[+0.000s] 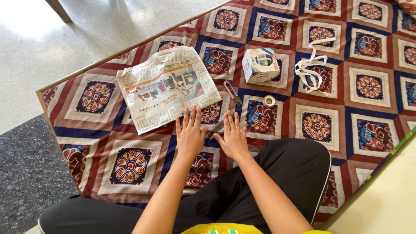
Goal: The person unfolds a newspaper on a patterned mat, places a small box on top, and uses scissors to cut strips from the newspaper. The person then folds the newspaper and continues cutting additional strips.
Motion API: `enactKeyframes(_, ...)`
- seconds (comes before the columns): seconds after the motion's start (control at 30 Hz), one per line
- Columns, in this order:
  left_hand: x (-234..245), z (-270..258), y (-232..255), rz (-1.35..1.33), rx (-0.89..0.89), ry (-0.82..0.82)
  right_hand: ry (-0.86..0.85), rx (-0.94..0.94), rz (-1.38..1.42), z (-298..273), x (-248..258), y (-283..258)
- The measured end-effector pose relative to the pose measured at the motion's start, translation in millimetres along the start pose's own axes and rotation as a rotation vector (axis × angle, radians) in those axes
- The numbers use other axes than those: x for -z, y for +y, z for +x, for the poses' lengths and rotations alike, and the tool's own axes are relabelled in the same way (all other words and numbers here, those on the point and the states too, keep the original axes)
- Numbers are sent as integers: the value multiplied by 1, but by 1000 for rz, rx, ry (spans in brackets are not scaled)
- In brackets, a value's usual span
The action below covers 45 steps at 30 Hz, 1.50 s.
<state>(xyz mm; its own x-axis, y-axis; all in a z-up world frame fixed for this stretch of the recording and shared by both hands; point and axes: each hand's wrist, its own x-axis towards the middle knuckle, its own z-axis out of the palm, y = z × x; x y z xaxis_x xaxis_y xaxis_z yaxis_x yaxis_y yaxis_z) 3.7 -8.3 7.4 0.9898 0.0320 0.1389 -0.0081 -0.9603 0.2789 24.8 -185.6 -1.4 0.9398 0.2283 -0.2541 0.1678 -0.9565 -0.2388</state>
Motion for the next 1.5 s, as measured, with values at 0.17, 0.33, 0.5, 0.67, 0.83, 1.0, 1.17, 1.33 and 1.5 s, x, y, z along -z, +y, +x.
enactKeyframes(0.17,-1,2,6,-44,-1,-2,45,15,-7,0,-1,3)
enactKeyframes(0.33,1,5,12,-74,-17,-5,26,1,-17,0,-2,3)
enactKeyframes(0.5,3,9,16,-65,-39,9,24,9,-30,1,-1,4)
enactKeyframes(0.67,3,10,17,-70,-47,18,65,20,-5,-1,-2,4)
enactKeyframes(0.83,3,8,15,-70,-52,37,79,29,7,-1,-3,6)
enactKeyframes(1.0,4,6,11,-59,-40,59,94,50,-1,0,-6,6)
enactKeyframes(1.17,6,4,5,-67,3,58,137,82,-7,0,-8,5)
enactKeyframes(1.33,5,0,-3,-73,22,62,120,103,-48,3,-7,1)
enactKeyframes(1.5,0,-6,-5,-32,17,86,91,102,-62,3,-6,-4)
